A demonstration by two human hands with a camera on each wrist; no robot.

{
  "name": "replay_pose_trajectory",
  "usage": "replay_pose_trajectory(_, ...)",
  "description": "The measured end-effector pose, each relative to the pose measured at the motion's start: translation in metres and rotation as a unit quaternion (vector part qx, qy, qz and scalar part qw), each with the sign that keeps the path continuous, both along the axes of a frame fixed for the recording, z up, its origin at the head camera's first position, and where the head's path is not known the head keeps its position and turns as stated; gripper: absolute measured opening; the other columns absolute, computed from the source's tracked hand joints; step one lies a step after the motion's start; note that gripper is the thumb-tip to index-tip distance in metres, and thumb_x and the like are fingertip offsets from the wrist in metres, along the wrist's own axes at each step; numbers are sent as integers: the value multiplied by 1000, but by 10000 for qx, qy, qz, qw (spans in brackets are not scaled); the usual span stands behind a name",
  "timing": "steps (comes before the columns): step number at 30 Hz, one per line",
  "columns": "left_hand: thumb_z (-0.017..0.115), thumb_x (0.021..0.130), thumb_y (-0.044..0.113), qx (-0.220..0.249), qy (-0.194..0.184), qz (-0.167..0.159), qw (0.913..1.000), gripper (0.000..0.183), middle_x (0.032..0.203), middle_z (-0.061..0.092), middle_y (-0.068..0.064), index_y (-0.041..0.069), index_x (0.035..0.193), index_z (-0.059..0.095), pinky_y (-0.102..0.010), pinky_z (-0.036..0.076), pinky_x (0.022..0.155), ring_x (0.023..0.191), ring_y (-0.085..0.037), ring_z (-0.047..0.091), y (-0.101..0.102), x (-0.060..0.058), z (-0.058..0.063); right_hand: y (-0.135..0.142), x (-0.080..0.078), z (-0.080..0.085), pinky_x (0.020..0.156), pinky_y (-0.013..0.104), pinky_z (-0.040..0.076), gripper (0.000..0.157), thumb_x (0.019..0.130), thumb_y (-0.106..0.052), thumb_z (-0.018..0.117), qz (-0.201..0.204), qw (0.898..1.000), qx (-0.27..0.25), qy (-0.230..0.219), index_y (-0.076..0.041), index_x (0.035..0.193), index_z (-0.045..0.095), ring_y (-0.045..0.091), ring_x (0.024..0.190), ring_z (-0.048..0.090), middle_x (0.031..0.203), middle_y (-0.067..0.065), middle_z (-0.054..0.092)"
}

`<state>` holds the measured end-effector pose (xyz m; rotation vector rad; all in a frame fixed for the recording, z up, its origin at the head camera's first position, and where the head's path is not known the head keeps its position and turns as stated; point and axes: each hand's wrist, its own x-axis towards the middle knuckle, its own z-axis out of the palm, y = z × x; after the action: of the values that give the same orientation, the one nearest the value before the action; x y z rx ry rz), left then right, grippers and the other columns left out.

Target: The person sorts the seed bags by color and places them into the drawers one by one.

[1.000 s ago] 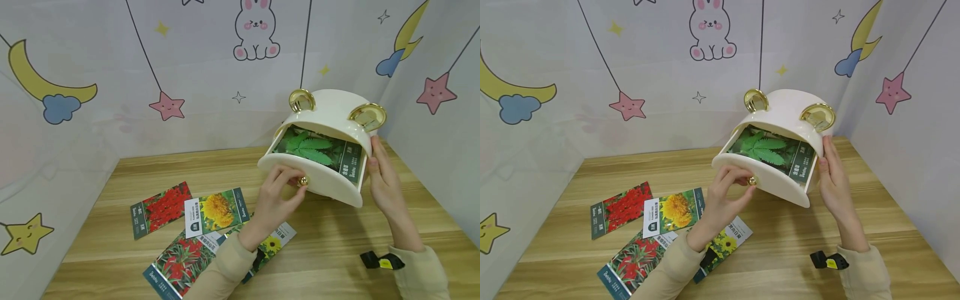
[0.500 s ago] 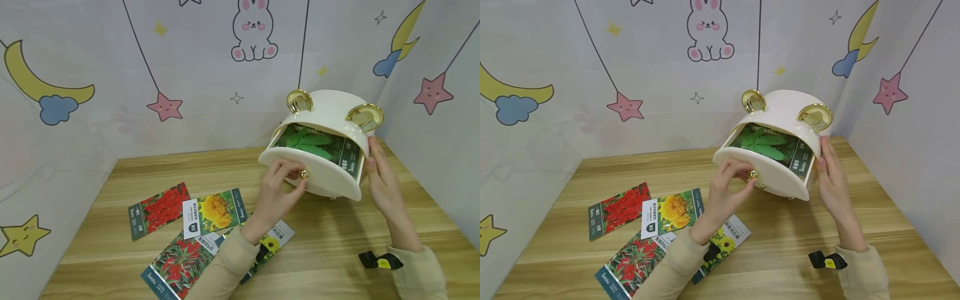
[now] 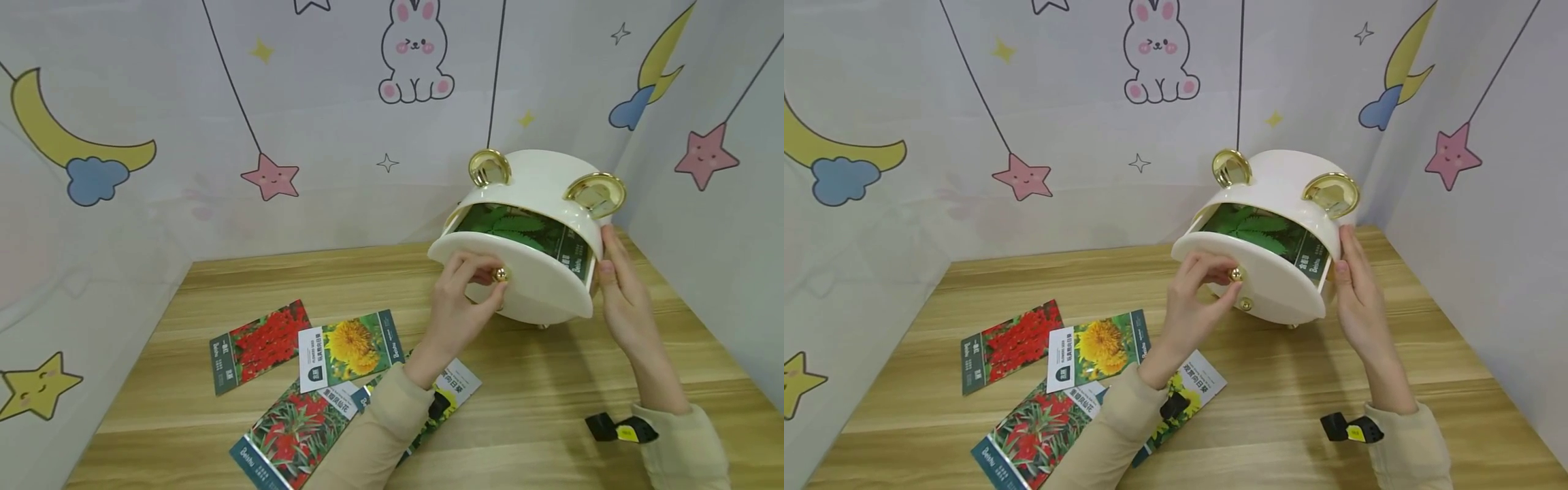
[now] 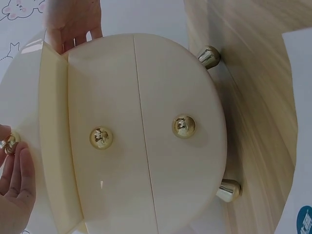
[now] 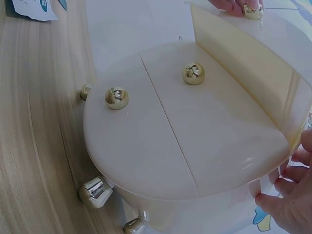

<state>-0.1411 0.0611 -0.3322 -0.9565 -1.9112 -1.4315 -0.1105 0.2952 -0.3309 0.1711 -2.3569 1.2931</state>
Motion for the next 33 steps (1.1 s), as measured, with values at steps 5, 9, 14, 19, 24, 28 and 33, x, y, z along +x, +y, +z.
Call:
replay_pose_trajectory(5,65,80,7,105,-66,-24,9999,21,95,55,-7,5,101,61,-13,52,76,81,-11,60,4,-4,1,2,0,-1,120,37,0,47,100,-24,25,-63,10000,43,-30,-25,146,16,13,143,6,154,-7,10)
replay_pose_trajectory(9,65,80,7,171,-156,-46,9997,22,96,54,-7,4,101,61,-13,52,76,82,-12,60,7,-8,1,2,0,-1,120,36,0,46,100,-23,26,-51,10000,6,2,-25,145,17,17,143,6,154,-7,10)
replay_pose_trajectory(14,65,81,7,230,-275,-83,9993,22,96,54,-7,5,102,61,-13,52,77,82,-12,60,10,-12,1,0,1,1,120,38,0,47,100,-22,26,5,10000,-51,12,-22,146,18,18,144,6,154,-5,10)
replay_pose_trajectory(19,65,80,5,281,-331,-117,9990,22,96,55,-9,4,102,61,-16,53,77,83,-15,61,13,-15,3,0,0,2,119,39,0,46,100,-22,27,37,10000,-68,3,-26,145,18,16,144,6,154,-7,10)
replay_pose_trajectory(24,65,77,-2,378,-382,-211,9983,22,94,54,-17,-4,99,60,-25,57,74,80,-24,62,13,-9,15,1,-2,-1,120,35,-1,47,100,-23,26,79,9999,-92,-34,-26,145,16,10,143,5,154,-7,9)
replay_pose_trajectory(28,64,77,-6,381,-498,-272,9977,22,93,53,-21,-8,98,59,-29,57,73,79,-29,61,12,1,27,2,-1,-3,120,29,1,47,100,-23,27,143,9999,-77,16,-25,146,16,3,142,6,155,-5,9)
replay_pose_trajectory(33,63,77,-6,368,-616,-242,9971,21,93,52,-20,-8,98,58,-28,57,74,80,-29,61,14,2,31,2,1,-2,120,27,2,48,99,-23,28,205,9997,-101,79,-24,146,16,1,141,7,155,-5,10)
